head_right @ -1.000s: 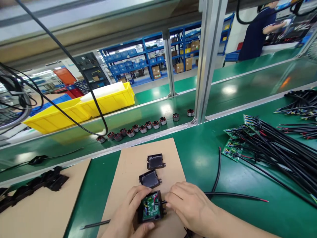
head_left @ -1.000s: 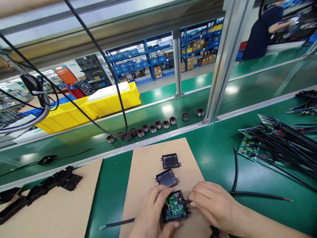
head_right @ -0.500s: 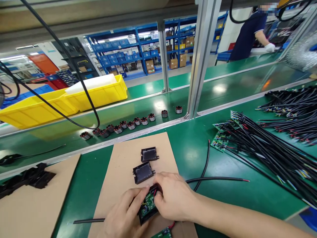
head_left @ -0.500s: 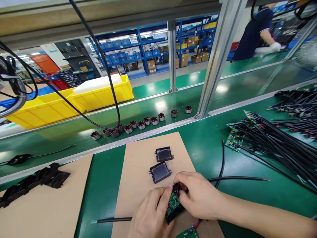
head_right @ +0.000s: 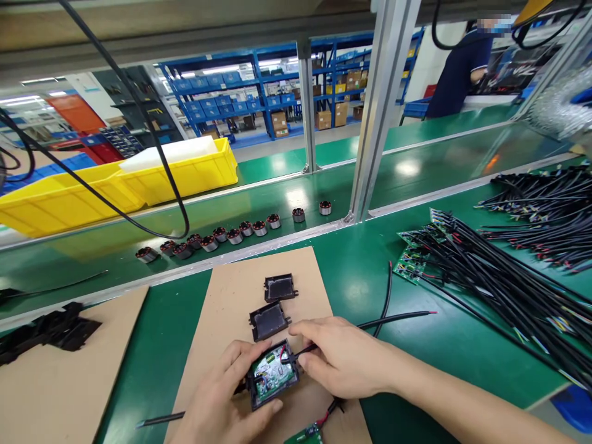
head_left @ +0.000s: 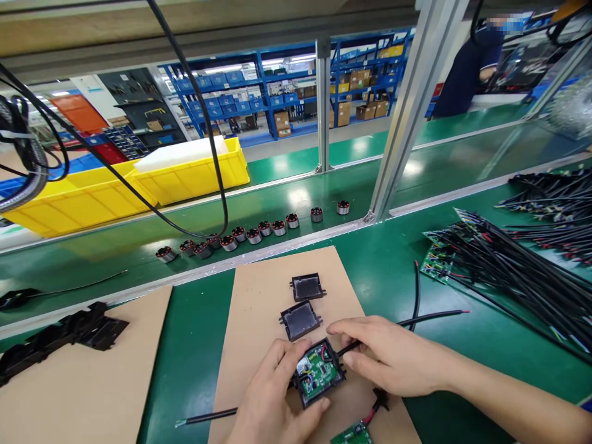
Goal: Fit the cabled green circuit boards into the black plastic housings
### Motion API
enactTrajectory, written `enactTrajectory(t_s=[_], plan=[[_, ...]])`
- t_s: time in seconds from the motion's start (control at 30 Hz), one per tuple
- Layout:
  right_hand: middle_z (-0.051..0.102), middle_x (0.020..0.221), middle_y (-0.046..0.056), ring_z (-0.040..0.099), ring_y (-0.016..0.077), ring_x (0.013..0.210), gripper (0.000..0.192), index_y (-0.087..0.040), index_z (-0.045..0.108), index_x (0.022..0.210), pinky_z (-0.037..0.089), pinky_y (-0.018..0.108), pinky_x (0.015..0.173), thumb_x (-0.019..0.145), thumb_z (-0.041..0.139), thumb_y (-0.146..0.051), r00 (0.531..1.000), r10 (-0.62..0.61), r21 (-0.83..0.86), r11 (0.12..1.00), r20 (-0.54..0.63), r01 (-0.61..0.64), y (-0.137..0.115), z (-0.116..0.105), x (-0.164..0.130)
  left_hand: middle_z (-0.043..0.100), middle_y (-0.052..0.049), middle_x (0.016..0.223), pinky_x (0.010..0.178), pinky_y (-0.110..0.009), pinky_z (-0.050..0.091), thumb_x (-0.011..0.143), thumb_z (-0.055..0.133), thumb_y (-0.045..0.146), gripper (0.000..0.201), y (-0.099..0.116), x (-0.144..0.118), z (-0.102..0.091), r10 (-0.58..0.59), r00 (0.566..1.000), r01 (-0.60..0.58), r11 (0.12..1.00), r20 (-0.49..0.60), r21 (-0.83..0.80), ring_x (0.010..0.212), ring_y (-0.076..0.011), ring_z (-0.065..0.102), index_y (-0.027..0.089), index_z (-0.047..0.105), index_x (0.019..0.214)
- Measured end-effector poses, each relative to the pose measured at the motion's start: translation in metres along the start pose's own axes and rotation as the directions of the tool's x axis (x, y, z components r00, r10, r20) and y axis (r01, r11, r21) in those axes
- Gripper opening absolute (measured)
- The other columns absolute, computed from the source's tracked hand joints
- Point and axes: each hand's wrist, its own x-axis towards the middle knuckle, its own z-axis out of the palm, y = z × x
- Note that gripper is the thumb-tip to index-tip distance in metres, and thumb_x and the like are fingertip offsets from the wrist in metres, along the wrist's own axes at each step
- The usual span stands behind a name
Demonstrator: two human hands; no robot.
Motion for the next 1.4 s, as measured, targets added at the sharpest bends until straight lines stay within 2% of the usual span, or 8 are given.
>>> enactTrajectory(t_s=[0.17, 0.33, 0.47, 0.6, 0.7, 0.83, 1.1, 1.4], plan=[[0.065, 0.118, 0.007, 0.058, 0.0236, 0.109, 0.048, -0.02, 0.055, 0.13, 0.044, 0.033, 0.092, 0.083, 0.052, -0.015, 0.999, 0.038, -0.072, 0.997, -0.02, -0.04, 0.018, -0.004, -0.009, 0.062, -0.007, 0.107, 0.075, -0.029, 0.059, 0.078, 0.07, 0.033, 0.064, 0.005, 0.002, -0.013, -0.029, 0.998, 0.029, 0.999, 0.048, 0.014, 0.093, -0.0217, 0.068, 0.028, 0.045, 0.137], [0.07, 0.102, 0.003, 0.063, 0.017, 0.094, 0.031, -0.021, 0.069, 0.105, 0.047, 0.025, 0.084, 0.082, 0.051, -0.008, 0.984, -0.094, -0.299, 0.953, -0.148, 0.046, 0.048, -0.049, 0.015, 0.056, -0.008, 0.124, 0.082, -0.035, 0.058, 0.084, 0.063, 0.042, 0.056, -0.008, 0.019, -0.083, -0.125, 0.99, 0.095, 0.94, 0.071, 0.329, 0.099, -0.0249, 0.067, 0.031, 0.048, 0.136], [0.07, 0.101, 0.011, 0.061, 0.024, 0.098, 0.021, -0.015, 0.07, 0.099, 0.044, 0.036, 0.089, 0.088, 0.053, -0.011, 0.92, -0.126, -0.466, 0.883, -0.37, -0.066, 0.065, -0.118, 0.081, 0.054, -0.011, 0.124, 0.088, -0.045, 0.054, 0.088, 0.055, 0.045, 0.055, -0.048, 0.091, -0.148, -0.297, 0.952, 0.272, 0.725, -0.069, 0.633, 0.101, -0.0301, 0.064, 0.025, 0.049, 0.139], [0.046, 0.14, 0.015, 0.039, 0.0321, 0.13, 0.033, -0.014, 0.054, 0.128, 0.029, 0.053, 0.106, 0.096, 0.048, -0.02, 0.756, -0.156, -0.47, 0.855, -0.635, -0.219, 0.059, -0.163, 0.138, 0.053, -0.012, 0.13, 0.095, -0.046, 0.049, 0.093, 0.059, 0.034, 0.047, -0.092, 0.197, -0.171, -0.278, 0.948, 0.308, 0.679, -0.154, 0.666, 0.113, -0.0274, 0.058, 0.018, 0.049, 0.136], [0.035, 0.146, 0.019, 0.023, 0.0369, 0.138, 0.042, -0.008, 0.047, 0.135, 0.022, 0.052, 0.108, 0.097, 0.032, -0.011, 0.738, -0.215, -0.498, 0.847, -0.64, -0.185, 0.052, -0.151, 0.147, 0.055, -0.01, 0.13, 0.091, -0.048, 0.051, 0.094, 0.06, 0.034, 0.038, -0.118, 0.254, -0.159, -0.257, 0.941, 0.338, 0.657, -0.221, 0.674, 0.11, -0.0257, 0.059, 0.018, 0.053, 0.128], [0.046, 0.136, 0.019, 0.033, 0.0377, 0.129, 0.04, -0.014, 0.059, 0.122, 0.034, 0.052, 0.099, 0.083, 0.05, -0.009, 0.839, -0.276, -0.538, 0.843, -0.469, -0.024, 0.055, -0.098, 0.124, 0.058, -0.01, 0.125, 0.088, -0.045, 0.053, 0.094, 0.06, 0.034, 0.034, -0.145, 0.278, -0.135, -0.247, 0.947, 0.321, 0.686, -0.207, 0.653, 0.105, -0.0238, 0.061, 0.017, 0.056, 0.124], [0.06, 0.086, 0.004, 0.054, 0.0189, 0.088, 0.012, -0.018, 0.062, 0.083, 0.046, 0.033, 0.082, 0.086, 0.051, -0.012, 0.967, -0.252, -0.245, 0.94, -0.036, 0.236, 0.029, -0.038, 0.033, 0.058, -0.01, 0.124, 0.099, -0.045, 0.046, 0.098, 0.049, 0.03, 0.025, -0.097, 0.177, -0.089, -0.098, 0.985, 0.156, 0.866, -0.145, 0.475, 0.114, -0.024, 0.056, 0.018, 0.059, 0.117], [0.06, 0.104, 0.009, 0.052, 0.0267, 0.108, 0.011, -0.017, 0.062, 0.094, 0.039, 0.043, 0.103, 0.082, 0.063, -0.019, 0.971, -0.138, -0.228, 0.957, 0.194, 0.181, 0.013, 0.039, -0.033, 0.053, -0.013, 0.127, 0.097, -0.046, 0.048, 0.085, 0.057, 0.022, 0.035, -0.016, 0.017, 0.007, 0.026, 0.997, -0.04, 0.982, 0.077, 0.187, 0.117, -0.0273, 0.052, 0.02, 0.056, 0.12]])
